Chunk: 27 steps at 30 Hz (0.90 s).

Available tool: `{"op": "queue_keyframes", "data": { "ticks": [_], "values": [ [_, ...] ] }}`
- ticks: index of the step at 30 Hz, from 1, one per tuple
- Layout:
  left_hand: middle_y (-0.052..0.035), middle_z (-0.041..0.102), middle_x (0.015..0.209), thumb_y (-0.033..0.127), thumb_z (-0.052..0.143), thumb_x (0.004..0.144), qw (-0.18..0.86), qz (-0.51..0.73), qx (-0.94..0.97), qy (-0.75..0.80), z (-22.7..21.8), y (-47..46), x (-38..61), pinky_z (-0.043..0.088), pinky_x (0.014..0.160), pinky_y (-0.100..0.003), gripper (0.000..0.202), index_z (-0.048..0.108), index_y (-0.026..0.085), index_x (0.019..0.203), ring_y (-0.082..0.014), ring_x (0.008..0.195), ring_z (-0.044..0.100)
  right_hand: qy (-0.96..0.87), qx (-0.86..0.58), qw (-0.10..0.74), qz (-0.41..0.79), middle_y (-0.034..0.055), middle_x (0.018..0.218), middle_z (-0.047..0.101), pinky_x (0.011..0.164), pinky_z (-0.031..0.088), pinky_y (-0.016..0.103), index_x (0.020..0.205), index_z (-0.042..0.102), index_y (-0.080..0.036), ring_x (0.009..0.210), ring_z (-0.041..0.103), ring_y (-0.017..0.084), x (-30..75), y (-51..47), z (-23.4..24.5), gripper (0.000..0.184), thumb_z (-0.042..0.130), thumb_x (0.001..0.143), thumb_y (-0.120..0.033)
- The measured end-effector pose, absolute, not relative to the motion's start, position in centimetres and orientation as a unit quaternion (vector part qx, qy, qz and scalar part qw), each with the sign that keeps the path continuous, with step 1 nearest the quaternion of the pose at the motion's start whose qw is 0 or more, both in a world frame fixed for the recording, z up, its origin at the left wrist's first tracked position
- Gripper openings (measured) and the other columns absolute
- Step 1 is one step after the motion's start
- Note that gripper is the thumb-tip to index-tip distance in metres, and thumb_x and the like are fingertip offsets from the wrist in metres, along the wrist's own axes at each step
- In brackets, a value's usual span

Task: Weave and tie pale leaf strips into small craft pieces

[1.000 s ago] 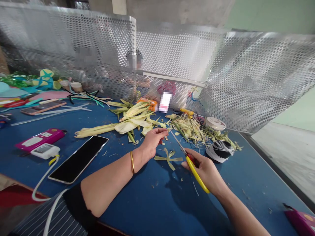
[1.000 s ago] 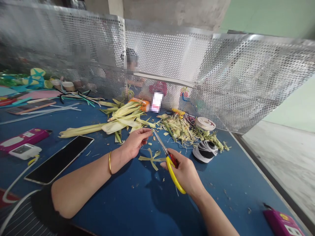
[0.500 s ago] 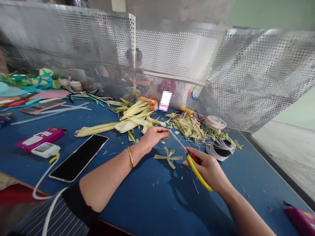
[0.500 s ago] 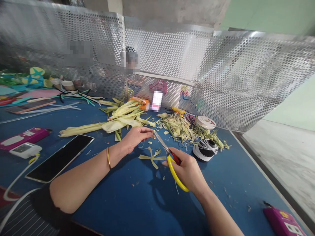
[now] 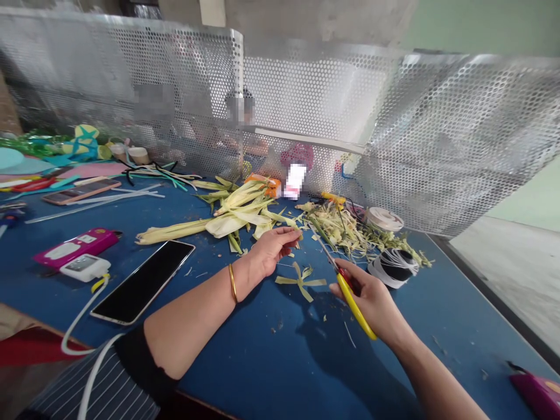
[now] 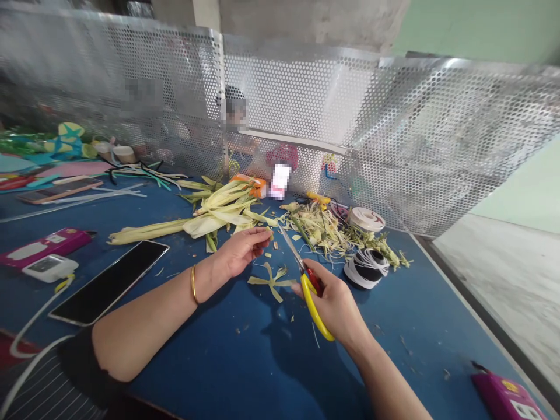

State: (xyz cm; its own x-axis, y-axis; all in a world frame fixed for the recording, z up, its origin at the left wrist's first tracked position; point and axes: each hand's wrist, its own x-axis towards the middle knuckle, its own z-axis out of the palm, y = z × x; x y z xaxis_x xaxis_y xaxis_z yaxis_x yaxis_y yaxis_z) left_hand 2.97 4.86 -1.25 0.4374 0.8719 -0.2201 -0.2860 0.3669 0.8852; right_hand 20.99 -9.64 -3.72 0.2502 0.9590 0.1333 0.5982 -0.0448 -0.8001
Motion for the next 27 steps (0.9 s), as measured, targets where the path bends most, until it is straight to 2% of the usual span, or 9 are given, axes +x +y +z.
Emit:
{"op": "queue_keyframes", "data": {
  "ticks": [4, 10, 17, 27],
  "values": [
    [-0.0012, 0.068, 0.066, 0.019, 0.08, 0.067, 0.745, 0.419, 0.37, 0.365, -0.7, 4.5, 3.0, 0.039, 0.052, -0.018, 0.011, 0.07, 0.014, 0.068, -0.0063, 0.056, 0.055, -0.586, -0.684, 0.375, 0.219, 0.0044, 0.088, 0.07, 0.068, 0.051, 0.026, 0.131, 0.06, -0.016, 0.075, 0.061, 0.019, 21.0, -9.7, -3.8, 0.064, 0.068, 0.078, -0.05],
    [-0.0028, 0.071, 0.07, 0.013, 0.073, 0.074, 0.76, 0.442, 0.314, 0.359, -0.4, 3.9, 3.3, 0.043, 0.051, -0.017, 0.006, 0.069, 0.013, 0.07, -0.0055, 0.054, 0.056, -0.608, -0.693, 0.346, 0.173, 0.0072, 0.108, 0.071, 0.08, 0.051, 0.028, 0.132, 0.059, -0.02, 0.089, 0.065, 0.022, 20.5, -9.8, -3.8, 0.058, 0.066, 0.08, -0.046],
    [-0.0008, 0.067, 0.066, 0.007, 0.061, 0.086, 0.811, 0.423, 0.218, 0.341, 0.1, 2.4, 3.6, 0.046, 0.05, -0.016, 0.016, 0.068, 0.01, 0.073, -0.0046, 0.052, 0.057, -0.628, -0.709, 0.308, 0.093, 0.0072, 0.101, 0.071, 0.07, 0.051, 0.028, 0.128, 0.061, -0.02, 0.082, 0.066, 0.021, 19.5, -10.0, -3.2, 0.051, 0.061, 0.082, -0.042],
    [-0.002, 0.066, 0.065, 0.005, 0.062, 0.086, 0.822, 0.419, 0.176, 0.342, -1.1, 2.4, 4.1, 0.049, 0.049, -0.015, 0.014, 0.068, 0.01, 0.074, -0.0053, 0.05, 0.058, -0.645, -0.701, 0.303, 0.039, 0.0077, 0.098, 0.071, 0.063, 0.051, 0.027, 0.125, 0.062, -0.02, 0.074, 0.066, 0.019, 19.3, -10.0, -3.2, 0.046, 0.058, 0.085, -0.04]
  ]
}}
